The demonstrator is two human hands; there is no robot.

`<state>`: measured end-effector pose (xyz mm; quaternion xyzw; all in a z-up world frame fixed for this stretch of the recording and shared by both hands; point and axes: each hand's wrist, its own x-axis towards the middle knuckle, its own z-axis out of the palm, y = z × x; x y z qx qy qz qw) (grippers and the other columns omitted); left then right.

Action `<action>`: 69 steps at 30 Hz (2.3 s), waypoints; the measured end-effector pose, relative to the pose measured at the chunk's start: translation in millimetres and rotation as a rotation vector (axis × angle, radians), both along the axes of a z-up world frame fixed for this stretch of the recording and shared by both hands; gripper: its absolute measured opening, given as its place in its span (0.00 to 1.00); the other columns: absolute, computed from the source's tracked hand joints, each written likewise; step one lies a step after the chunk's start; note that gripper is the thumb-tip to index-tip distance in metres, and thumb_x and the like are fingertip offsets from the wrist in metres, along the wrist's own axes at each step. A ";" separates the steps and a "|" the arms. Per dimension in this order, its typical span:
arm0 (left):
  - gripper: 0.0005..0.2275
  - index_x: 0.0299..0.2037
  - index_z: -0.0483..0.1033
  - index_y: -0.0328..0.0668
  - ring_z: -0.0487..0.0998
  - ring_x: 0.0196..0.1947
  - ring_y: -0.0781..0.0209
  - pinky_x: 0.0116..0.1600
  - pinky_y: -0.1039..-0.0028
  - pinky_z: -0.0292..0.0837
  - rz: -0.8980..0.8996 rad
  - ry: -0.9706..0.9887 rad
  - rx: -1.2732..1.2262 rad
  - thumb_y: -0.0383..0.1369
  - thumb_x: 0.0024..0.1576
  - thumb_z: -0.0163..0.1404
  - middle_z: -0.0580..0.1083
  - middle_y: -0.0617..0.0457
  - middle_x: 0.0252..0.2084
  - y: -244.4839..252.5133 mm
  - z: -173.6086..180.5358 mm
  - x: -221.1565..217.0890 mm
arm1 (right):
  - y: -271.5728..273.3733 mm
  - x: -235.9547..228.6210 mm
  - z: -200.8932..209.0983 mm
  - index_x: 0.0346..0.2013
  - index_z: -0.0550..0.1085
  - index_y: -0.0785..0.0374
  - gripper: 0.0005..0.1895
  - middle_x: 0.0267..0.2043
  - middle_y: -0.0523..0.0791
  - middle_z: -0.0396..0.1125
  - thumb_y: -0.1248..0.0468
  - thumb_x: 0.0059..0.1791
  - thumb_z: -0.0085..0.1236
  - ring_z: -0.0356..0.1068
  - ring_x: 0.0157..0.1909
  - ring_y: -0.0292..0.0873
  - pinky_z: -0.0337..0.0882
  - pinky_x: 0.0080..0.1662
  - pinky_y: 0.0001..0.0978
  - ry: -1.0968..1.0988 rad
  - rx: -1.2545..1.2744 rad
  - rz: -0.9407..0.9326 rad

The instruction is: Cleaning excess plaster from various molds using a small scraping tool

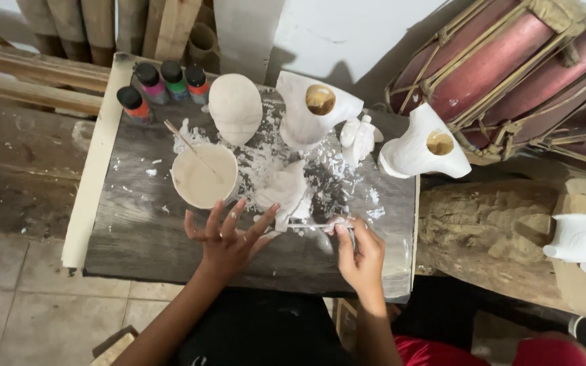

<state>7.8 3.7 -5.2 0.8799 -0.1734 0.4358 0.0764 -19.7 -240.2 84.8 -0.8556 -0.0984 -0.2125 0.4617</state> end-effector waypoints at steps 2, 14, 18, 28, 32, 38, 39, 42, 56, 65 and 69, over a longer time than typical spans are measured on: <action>0.22 0.66 0.69 0.85 0.56 0.66 0.41 0.65 0.25 0.33 -0.001 -0.010 -0.006 0.61 0.64 0.34 0.61 0.49 0.65 -0.1 -2.3 2.8 | 12.3 4.2 14.2 0.30 0.78 0.65 0.10 0.24 0.47 0.74 0.72 0.54 0.51 0.74 0.26 0.49 0.75 0.38 0.38 -0.023 0.011 0.017; 0.21 0.66 0.69 0.85 0.53 0.67 0.42 0.63 0.26 0.37 -0.025 0.005 -0.017 0.61 0.64 0.34 0.58 0.50 0.67 0.9 1.4 4.6 | 20.7 4.3 25.5 0.32 0.77 0.67 0.09 0.27 0.49 0.74 0.73 0.54 0.50 0.75 0.30 0.53 0.76 0.40 0.42 -0.057 -0.010 0.033; 0.21 0.66 0.68 0.86 0.52 0.67 0.42 0.62 0.25 0.40 -0.026 0.015 -0.008 0.60 0.65 0.33 0.57 0.50 0.67 1.3 2.1 3.1 | 17.3 0.4 20.2 0.32 0.77 0.67 0.10 0.27 0.49 0.74 0.73 0.54 0.49 0.75 0.30 0.52 0.75 0.42 0.43 -0.049 0.016 0.001; 0.21 0.65 0.69 0.85 0.53 0.66 0.43 0.61 0.27 0.42 -0.026 0.013 -0.008 0.60 0.65 0.34 0.58 0.51 0.65 1.2 6.4 3.8 | 9.8 -2.4 8.2 0.32 0.76 0.68 0.10 0.26 0.48 0.73 0.73 0.54 0.49 0.74 0.29 0.50 0.75 0.41 0.41 -0.045 0.018 -0.013; 0.21 0.66 0.68 0.86 0.53 0.66 0.44 0.62 0.29 0.43 -0.011 0.006 -0.005 0.60 0.65 0.32 0.58 0.51 0.65 0.5 7.4 5.2 | 14.3 3.2 5.5 0.32 0.75 0.69 0.10 0.26 0.48 0.73 0.73 0.55 0.47 0.74 0.29 0.49 0.75 0.41 0.40 -0.082 0.046 -0.006; 0.23 0.66 0.69 0.84 0.54 0.67 0.43 0.62 0.27 0.41 0.006 0.015 0.007 0.61 0.65 0.29 0.59 0.51 0.65 -0.6 10.9 4.6 | 15.5 0.4 4.5 0.31 0.76 0.68 0.09 0.26 0.48 0.73 0.73 0.54 0.49 0.75 0.29 0.50 0.75 0.41 0.40 -0.069 0.030 0.012; 0.24 0.66 0.70 0.83 0.54 0.67 0.44 0.63 0.29 0.40 0.018 0.014 0.017 0.62 0.65 0.27 0.59 0.51 0.65 -1.1 12.2 4.4 | 14.5 -1.5 1.5 0.32 0.77 0.69 0.08 0.26 0.49 0.74 0.73 0.53 0.51 0.76 0.30 0.52 0.75 0.41 0.41 -0.063 0.025 0.022; 0.24 0.65 0.71 0.82 0.53 0.67 0.44 0.62 0.29 0.41 0.037 0.018 0.027 0.62 0.65 0.27 0.59 0.51 0.66 -0.7 16.3 3.2 | 13.9 -1.6 -8.6 0.31 0.77 0.69 0.08 0.26 0.49 0.74 0.74 0.53 0.51 0.75 0.29 0.53 0.76 0.40 0.43 -0.060 0.021 0.036; 0.26 0.65 0.72 0.81 0.54 0.67 0.44 0.64 0.31 0.39 0.061 0.009 0.032 0.61 0.66 0.23 0.61 0.51 0.66 -0.5 16.8 0.7 | 2.1 -0.2 0.9 0.32 0.76 0.67 0.10 0.26 0.48 0.73 0.72 0.55 0.49 0.74 0.28 0.49 0.74 0.40 0.40 -0.063 0.007 -0.024; 0.25 0.66 0.71 0.79 0.55 0.67 0.44 0.62 0.32 0.41 0.085 0.019 0.039 0.60 0.67 0.24 0.61 0.50 0.66 -1.2 21.3 -4.1 | 11.2 3.4 5.5 0.33 0.77 0.67 0.09 0.26 0.48 0.74 0.73 0.55 0.49 0.75 0.30 0.49 0.75 0.41 0.40 -0.082 0.036 0.018; 0.26 0.67 0.72 0.77 0.57 0.65 0.43 0.62 0.29 0.36 0.086 -0.002 0.028 0.60 0.66 0.26 0.62 0.49 0.65 -2.6 11.7 -2.6 | 6.2 4.7 -6.0 0.33 0.77 0.67 0.09 0.27 0.48 0.75 0.73 0.54 0.49 0.76 0.31 0.51 0.75 0.42 0.40 -0.093 0.031 0.024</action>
